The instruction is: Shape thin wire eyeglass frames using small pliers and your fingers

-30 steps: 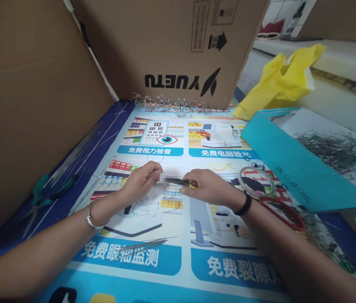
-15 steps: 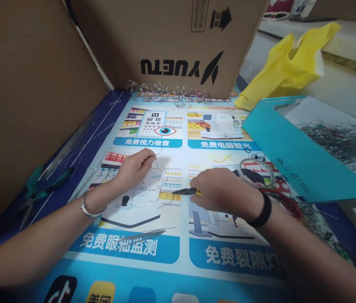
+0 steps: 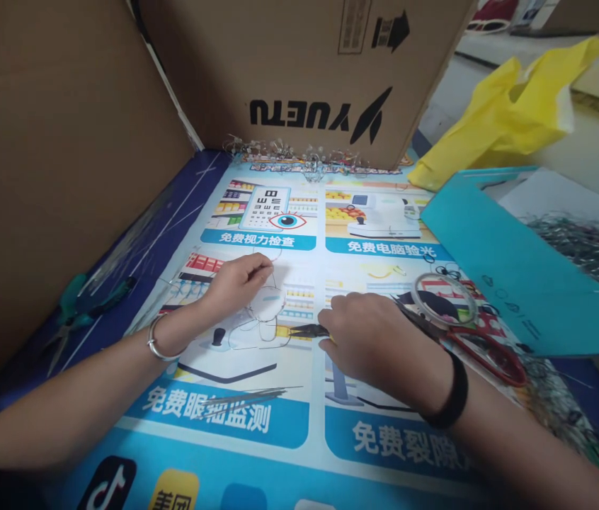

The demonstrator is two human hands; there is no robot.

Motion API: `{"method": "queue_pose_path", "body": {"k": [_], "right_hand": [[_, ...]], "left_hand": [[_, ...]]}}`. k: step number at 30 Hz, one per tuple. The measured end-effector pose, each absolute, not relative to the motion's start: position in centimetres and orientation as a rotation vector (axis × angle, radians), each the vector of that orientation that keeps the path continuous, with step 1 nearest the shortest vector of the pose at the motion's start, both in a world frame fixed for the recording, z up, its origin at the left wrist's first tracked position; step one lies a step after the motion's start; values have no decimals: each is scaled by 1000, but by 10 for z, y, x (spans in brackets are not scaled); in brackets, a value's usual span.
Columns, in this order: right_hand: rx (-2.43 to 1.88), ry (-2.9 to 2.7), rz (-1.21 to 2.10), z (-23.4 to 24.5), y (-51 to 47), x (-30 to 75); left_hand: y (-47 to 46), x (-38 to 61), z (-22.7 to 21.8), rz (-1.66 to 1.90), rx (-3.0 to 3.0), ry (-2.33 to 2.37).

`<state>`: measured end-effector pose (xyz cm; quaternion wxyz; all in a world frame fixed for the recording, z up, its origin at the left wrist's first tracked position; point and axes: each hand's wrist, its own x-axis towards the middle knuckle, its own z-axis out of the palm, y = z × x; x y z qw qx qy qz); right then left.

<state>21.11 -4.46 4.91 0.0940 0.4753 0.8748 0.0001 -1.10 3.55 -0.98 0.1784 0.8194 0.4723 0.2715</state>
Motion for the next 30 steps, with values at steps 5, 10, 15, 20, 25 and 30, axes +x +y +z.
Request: {"method": "queue_pose_path", "body": {"k": [5, 10, 15, 20, 25, 30], "right_hand": [[1415, 2619, 76, 50, -51, 206], [1406, 2639, 92, 47, -51, 204], [1421, 2615, 134, 44, -57, 201], [1431, 2614, 164, 45, -60, 199], [1417, 2607, 196, 47, -61, 196], [1428, 2565, 271, 53, -66, 188]], "left_hand": [[36, -11, -11, 748, 2369, 1263], [37, -13, -15, 804, 2366, 1288], [38, -13, -16, 745, 2410, 1297], [36, -12, -14, 752, 2413, 1285], [35, -12, -13, 761, 2401, 1266], [35, -12, -14, 767, 2387, 1275]]}}
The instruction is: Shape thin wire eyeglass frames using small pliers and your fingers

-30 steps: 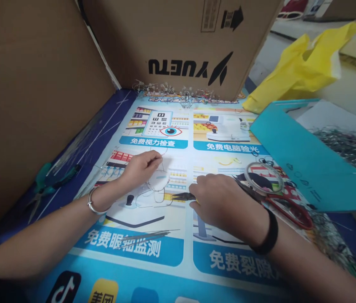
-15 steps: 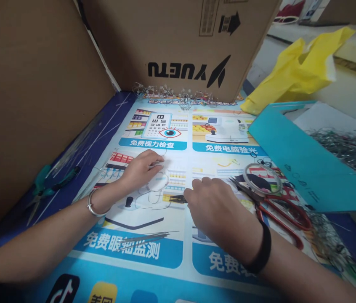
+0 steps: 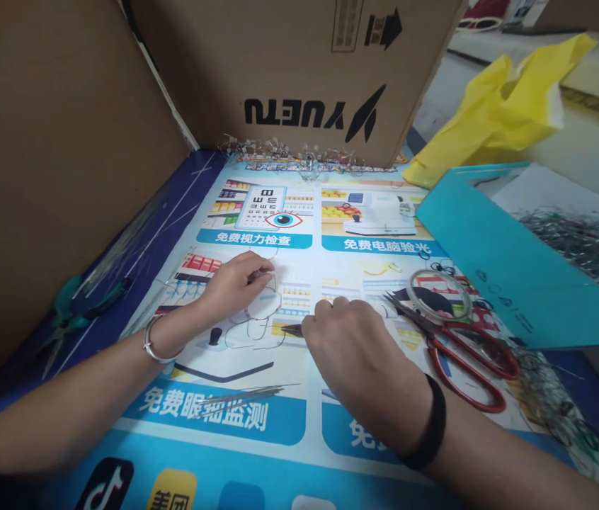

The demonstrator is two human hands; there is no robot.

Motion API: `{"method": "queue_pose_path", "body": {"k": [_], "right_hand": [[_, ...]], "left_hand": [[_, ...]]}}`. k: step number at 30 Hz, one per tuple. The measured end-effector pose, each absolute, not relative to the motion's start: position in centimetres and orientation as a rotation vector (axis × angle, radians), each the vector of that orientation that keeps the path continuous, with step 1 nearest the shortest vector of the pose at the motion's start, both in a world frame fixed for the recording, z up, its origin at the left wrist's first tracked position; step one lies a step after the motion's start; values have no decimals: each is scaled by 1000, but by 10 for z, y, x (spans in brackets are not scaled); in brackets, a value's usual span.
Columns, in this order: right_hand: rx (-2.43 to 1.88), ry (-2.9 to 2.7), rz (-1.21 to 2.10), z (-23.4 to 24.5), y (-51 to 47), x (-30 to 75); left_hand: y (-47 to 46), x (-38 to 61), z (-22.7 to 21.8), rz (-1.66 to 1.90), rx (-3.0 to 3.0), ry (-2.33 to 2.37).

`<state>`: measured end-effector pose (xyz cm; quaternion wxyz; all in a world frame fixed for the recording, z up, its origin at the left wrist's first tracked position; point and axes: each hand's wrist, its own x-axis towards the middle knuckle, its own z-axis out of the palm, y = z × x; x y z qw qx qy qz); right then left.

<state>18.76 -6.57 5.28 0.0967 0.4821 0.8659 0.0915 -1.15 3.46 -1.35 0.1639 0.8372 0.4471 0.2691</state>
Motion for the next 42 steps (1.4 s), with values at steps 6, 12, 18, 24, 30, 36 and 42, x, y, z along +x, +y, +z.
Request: {"method": "queue_pose_path", "body": {"k": [6, 12, 18, 24, 30, 36, 42], "right_hand": [[1412, 2567, 229, 57, -64, 189], [1364, 2609, 246, 61, -61, 197], [1360, 2627, 229, 59, -58, 201], [1336, 2645, 281, 55, -55, 206], [1338, 2636, 304, 57, -51, 210], [1352, 2643, 262, 56, -49, 211], [1458, 2575, 284, 56, -38, 215]], "left_hand": [[34, -11, -13, 752, 2385, 1284], [32, -10, -7, 878, 2469, 1266], [11, -1, 18, 615, 2588, 1153], [-12, 8, 28, 178, 2731, 940], [-15, 10, 18, 139, 2839, 984], [-23, 13, 15, 133, 2967, 946], [-23, 13, 10, 151, 2966, 986]]}}
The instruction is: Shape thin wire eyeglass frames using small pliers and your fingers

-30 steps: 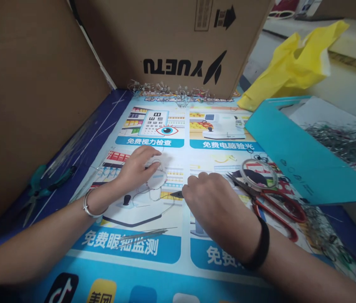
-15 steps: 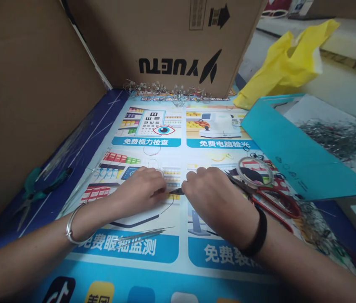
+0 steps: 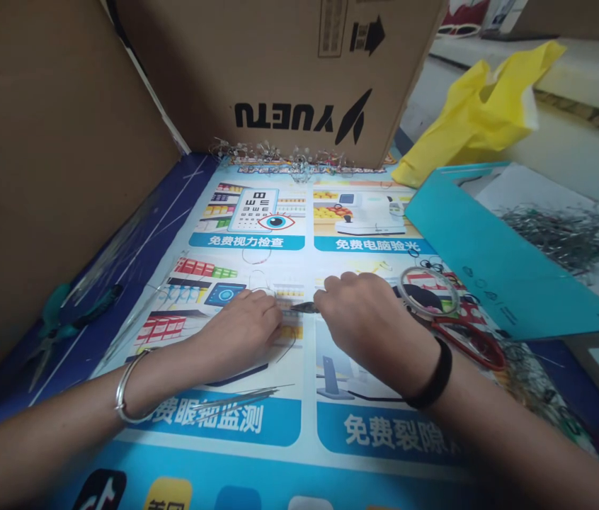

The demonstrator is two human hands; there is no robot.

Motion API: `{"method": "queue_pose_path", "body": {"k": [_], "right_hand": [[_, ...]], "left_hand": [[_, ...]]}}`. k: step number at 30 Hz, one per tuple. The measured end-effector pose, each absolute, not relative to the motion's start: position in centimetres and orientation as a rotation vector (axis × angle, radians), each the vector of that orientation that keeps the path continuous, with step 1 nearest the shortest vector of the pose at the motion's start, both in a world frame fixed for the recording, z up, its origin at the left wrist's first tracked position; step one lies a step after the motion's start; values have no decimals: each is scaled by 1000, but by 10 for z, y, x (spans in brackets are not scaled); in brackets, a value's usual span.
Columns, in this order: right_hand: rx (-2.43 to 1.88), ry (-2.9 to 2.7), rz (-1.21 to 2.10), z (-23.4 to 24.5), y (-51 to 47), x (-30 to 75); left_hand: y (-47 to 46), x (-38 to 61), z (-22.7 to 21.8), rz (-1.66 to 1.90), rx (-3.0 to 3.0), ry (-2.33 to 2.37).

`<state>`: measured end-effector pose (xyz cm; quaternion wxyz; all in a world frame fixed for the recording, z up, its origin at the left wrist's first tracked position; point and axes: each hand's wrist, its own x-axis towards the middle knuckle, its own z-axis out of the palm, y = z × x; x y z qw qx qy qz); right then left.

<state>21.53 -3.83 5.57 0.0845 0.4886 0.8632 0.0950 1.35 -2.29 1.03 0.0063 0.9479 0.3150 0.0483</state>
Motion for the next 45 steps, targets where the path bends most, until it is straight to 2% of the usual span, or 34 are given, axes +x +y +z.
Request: {"method": "queue_pose_path", "body": {"k": [5, 13, 36, 45], "right_hand": [[1541, 2468, 135, 53, -24, 230], [1324, 2420, -151, 63, -35, 233], [1271, 2457, -288, 59, -29, 225], [1312, 2463, -228, 60, -26, 229]], "left_hand": [[-18, 12, 17, 158, 2935, 1066], [-19, 10, 19, 165, 2881, 947], [-29, 15, 14, 122, 2968, 952], [-27, 15, 14, 155, 2936, 979]]}}
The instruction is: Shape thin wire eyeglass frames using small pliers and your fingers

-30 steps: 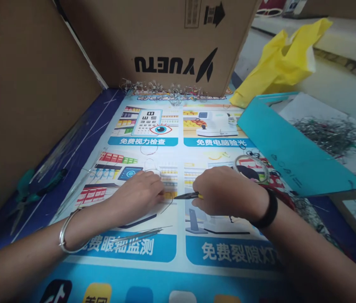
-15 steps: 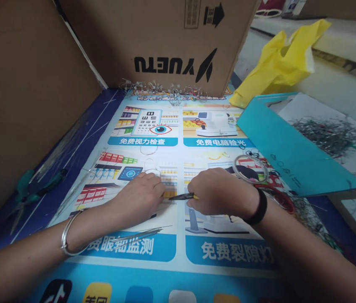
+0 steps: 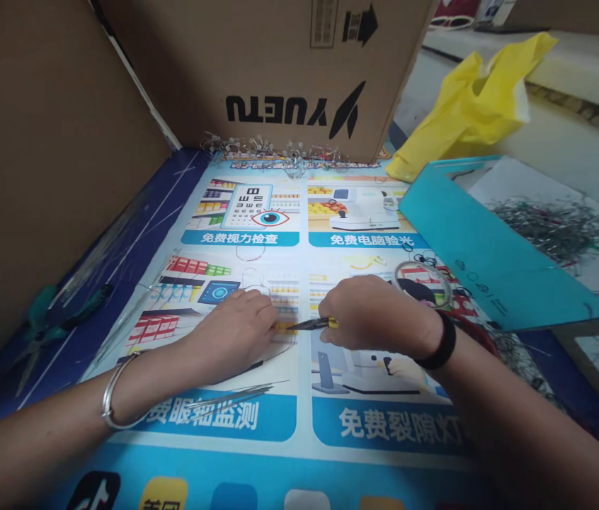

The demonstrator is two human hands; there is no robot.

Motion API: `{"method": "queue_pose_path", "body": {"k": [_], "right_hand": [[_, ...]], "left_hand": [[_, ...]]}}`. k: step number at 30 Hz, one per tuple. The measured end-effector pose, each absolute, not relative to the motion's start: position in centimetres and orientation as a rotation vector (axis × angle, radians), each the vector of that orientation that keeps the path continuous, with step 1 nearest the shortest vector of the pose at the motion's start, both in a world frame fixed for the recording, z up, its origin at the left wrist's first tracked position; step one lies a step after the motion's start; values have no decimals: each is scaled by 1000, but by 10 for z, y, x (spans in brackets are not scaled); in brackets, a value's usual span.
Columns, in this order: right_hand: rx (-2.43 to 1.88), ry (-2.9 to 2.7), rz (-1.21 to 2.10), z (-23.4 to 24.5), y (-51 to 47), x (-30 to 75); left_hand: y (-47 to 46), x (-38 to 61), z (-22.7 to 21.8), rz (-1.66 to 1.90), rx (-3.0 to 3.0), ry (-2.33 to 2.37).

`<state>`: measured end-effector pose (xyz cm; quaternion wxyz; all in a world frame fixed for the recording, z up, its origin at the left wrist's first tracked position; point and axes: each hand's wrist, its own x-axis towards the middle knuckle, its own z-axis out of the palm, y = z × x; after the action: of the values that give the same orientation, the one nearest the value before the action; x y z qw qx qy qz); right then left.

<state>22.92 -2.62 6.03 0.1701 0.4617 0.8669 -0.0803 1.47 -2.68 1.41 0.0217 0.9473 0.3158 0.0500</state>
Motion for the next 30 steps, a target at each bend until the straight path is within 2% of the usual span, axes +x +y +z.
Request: {"method": "queue_pose_path", "body": {"k": [11, 16, 20, 26, 28, 30], "right_hand": [[1354, 2512, -167, 66, -26, 233], [1517, 2601, -237, 66, -21, 228], [1869, 2741, -641, 61, -17, 217], [1918, 2661, -1797, 41, -25, 193], [1930, 2626, -1952, 34, -28, 188], [2044, 2663, -1908, 29, -29, 185]], "left_hand": [[-20, 12, 26, 176, 2781, 897], [-11, 9, 26, 544, 2469, 1103], [-4, 7, 24, 906, 2075, 1217], [-9, 10, 21, 1109, 2058, 1263], [-12, 11, 20, 1106, 2096, 1228], [-13, 12, 21, 1068, 2050, 1209]]}}
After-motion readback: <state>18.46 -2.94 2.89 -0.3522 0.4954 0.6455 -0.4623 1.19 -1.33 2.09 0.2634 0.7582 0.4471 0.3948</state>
